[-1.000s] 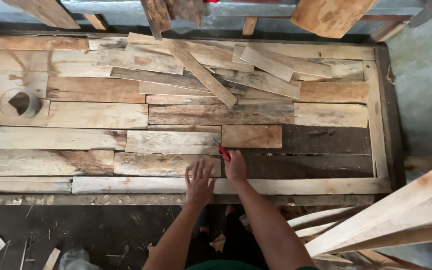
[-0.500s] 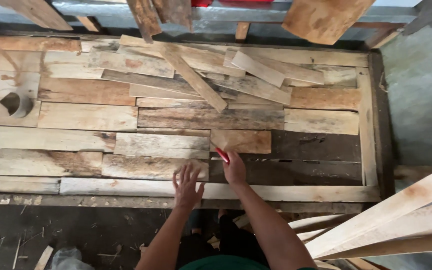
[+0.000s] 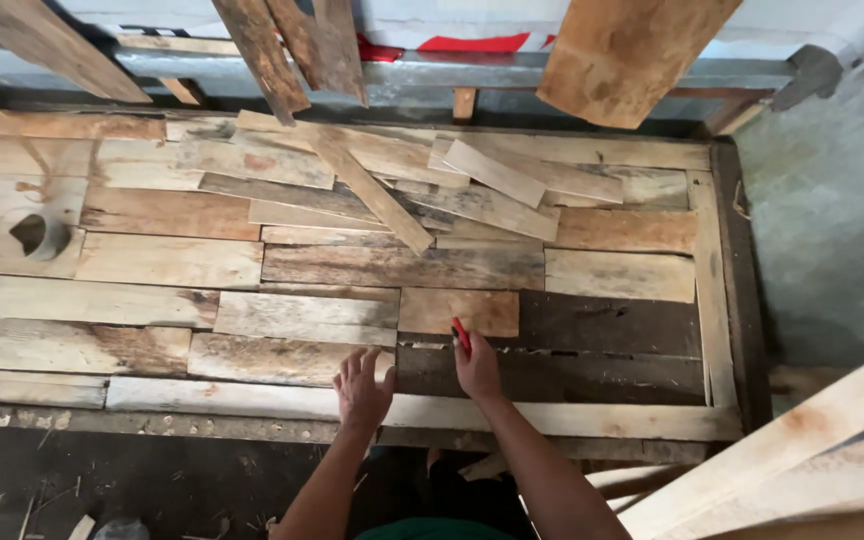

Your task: Use a utility knife to trim and fit wood pieces into a floor or panel frame.

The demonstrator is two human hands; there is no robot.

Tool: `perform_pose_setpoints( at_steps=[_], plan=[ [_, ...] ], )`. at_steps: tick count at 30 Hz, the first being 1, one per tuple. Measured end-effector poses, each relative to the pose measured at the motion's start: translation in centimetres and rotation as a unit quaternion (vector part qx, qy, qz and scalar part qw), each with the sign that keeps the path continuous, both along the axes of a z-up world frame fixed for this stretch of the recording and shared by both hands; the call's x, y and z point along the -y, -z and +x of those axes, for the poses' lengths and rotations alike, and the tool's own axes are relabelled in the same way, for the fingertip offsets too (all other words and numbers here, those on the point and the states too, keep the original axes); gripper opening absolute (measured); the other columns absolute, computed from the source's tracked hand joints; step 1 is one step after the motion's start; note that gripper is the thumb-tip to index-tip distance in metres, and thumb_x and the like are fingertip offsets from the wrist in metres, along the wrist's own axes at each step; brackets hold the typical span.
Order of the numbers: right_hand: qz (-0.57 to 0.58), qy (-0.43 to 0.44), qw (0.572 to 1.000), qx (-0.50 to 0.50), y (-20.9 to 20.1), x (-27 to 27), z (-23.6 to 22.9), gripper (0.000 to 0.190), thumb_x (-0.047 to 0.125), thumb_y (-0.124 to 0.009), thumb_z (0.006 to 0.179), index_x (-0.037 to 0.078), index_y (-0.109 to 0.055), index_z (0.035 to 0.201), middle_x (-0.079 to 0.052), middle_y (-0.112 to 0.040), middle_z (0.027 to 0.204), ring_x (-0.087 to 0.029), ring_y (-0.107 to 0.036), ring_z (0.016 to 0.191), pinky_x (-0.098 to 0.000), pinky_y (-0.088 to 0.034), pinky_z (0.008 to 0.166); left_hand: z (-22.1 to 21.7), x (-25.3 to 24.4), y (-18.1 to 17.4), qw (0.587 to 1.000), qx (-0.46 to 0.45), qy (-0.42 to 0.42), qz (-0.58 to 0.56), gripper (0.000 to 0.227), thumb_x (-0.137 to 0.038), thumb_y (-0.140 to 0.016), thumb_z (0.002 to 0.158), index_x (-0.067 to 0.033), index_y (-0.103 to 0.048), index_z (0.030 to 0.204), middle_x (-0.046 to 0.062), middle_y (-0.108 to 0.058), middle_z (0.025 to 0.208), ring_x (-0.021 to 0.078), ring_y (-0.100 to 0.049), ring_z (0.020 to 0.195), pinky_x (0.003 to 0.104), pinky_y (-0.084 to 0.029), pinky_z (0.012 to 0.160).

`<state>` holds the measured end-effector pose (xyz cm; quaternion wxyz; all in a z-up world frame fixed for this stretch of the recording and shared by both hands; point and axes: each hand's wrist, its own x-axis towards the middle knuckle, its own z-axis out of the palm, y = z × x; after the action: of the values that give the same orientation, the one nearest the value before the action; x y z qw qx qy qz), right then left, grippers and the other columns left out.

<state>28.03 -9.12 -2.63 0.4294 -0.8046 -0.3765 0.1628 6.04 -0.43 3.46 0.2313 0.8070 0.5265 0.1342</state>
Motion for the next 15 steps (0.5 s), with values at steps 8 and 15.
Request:
perform_pose_setpoints(
  at_steps=[8,15],
  plan=[
    [0.007,0.026,0.999,-0.047,-2.2,-2.7,2.3,0.027,0.029,-0.066,0.096,0.002,-0.063,0.099,-0.022,-0.065,0.082,-0.046,-0.065,0.078,-0.0510,-0.050,0.067,3.1,-3.0,-1.5,0.999,0.024,-0.014,-0.044,0.054,-0.040,-0.073,0.087,-0.0186,-0.059,0.134,0.009,-0.058,0.124,0.0317,-0.052,0.121,0.057,-0.040,0.100],
    [-0.035,0.018,0.999,0.004,-5.7,-9.2,4.7,0.033,0.036,-0.067,0.095,0.004,-0.068,0.092,-0.021,-0.067,0.077,-0.044,-0.066,0.078,-0.0503,-0.050,0.068,5.1,-8.1,0.7,0.989,0.145,-0.027,-0.013,0.040,-0.028,-0.072,0.090,-0.0131,-0.064,0.126,0.012,-0.066,0.117,0.0357,-0.063,0.111,0.052,-0.051,0.089]
  ],
)
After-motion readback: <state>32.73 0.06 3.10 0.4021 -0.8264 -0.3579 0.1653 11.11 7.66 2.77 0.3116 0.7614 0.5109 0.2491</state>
